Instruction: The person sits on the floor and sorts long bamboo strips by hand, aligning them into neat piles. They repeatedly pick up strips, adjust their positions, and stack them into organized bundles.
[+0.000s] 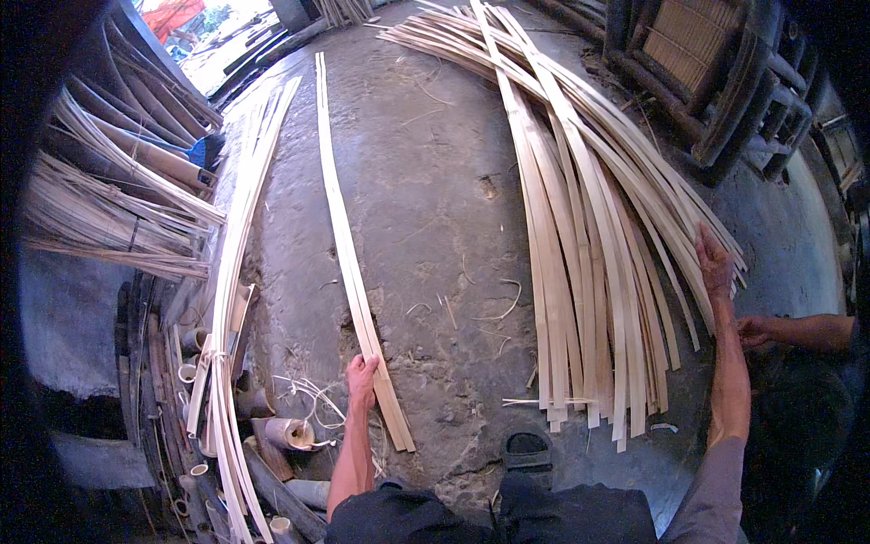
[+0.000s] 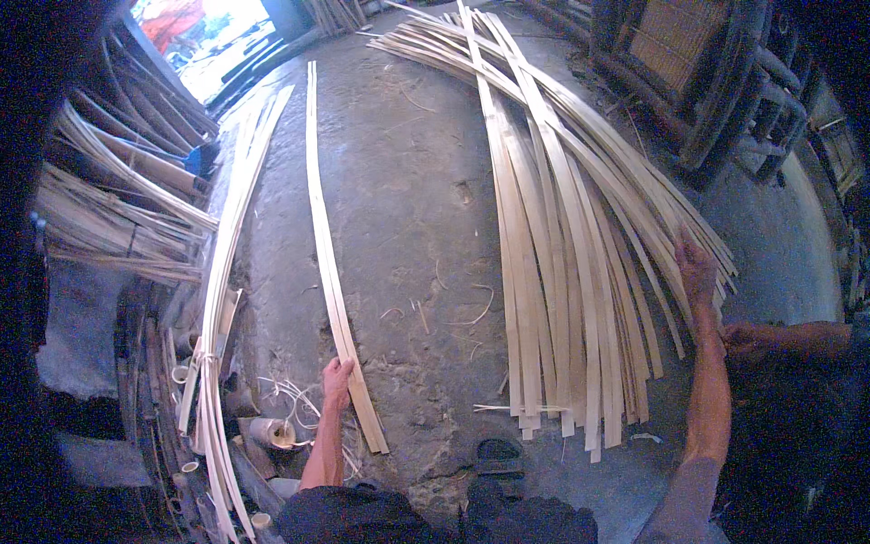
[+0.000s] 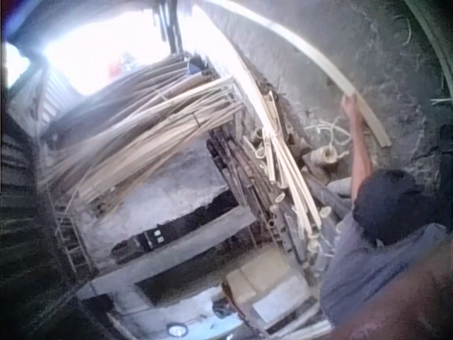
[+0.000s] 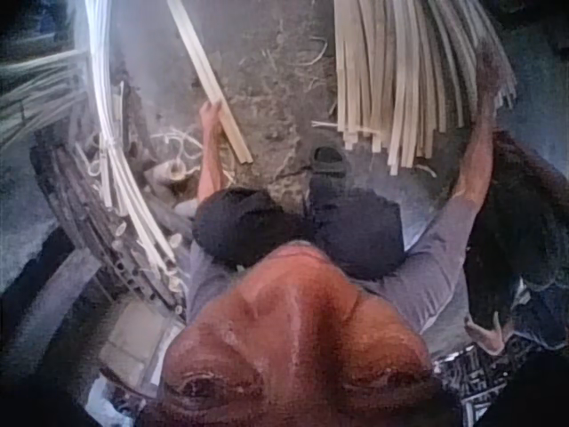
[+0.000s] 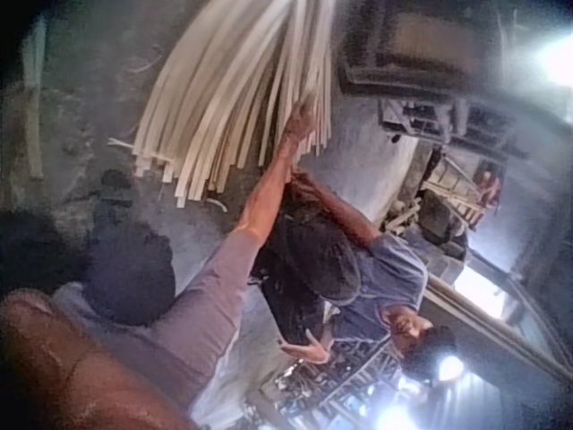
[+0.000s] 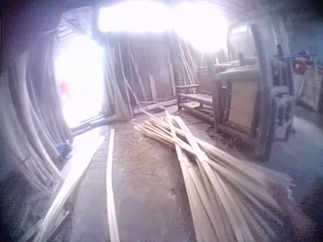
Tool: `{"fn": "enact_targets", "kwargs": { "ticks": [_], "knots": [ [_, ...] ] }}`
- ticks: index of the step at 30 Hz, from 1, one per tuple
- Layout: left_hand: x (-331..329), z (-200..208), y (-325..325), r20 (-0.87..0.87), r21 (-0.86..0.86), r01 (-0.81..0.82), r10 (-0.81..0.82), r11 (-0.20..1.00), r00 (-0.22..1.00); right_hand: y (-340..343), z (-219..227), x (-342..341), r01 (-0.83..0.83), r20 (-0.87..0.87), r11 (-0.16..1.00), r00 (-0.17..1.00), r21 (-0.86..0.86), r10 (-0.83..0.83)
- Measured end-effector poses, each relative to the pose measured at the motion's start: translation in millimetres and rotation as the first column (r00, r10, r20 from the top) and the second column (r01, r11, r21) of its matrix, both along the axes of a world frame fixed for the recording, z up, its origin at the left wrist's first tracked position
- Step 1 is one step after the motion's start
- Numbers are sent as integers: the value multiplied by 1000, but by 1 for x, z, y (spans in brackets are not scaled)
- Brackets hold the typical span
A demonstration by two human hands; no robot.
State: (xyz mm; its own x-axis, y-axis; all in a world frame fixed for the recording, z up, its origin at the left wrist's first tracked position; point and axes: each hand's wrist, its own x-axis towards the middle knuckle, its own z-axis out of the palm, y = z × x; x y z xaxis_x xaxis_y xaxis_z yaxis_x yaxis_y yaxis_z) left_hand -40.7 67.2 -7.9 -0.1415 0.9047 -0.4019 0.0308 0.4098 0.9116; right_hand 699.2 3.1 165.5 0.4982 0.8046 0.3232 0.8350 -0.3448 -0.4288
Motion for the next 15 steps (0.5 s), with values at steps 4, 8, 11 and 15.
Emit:
{"fn": "enact_targets", "kwargs": {
  "ticks": [4,8,11,15],
  "knots": [
    [-1,6,-3,21,-32,-19,20,999,1000,-8,15,-5,74,-16,972,997,-221,-80],
    [0,2,-3,32,-27,-23,24,999,999,-17,8,28,-25,-51,994,998,103,30],
    [-6,0,-5,40,-23,-31,31,999,999,-13,10,40,-59,13,988,998,144,57],
    [-1,0,-1,20,-38,6,-5,999,1000,-36,1,85,33,212,985,977,-167,3]
  ]
}}
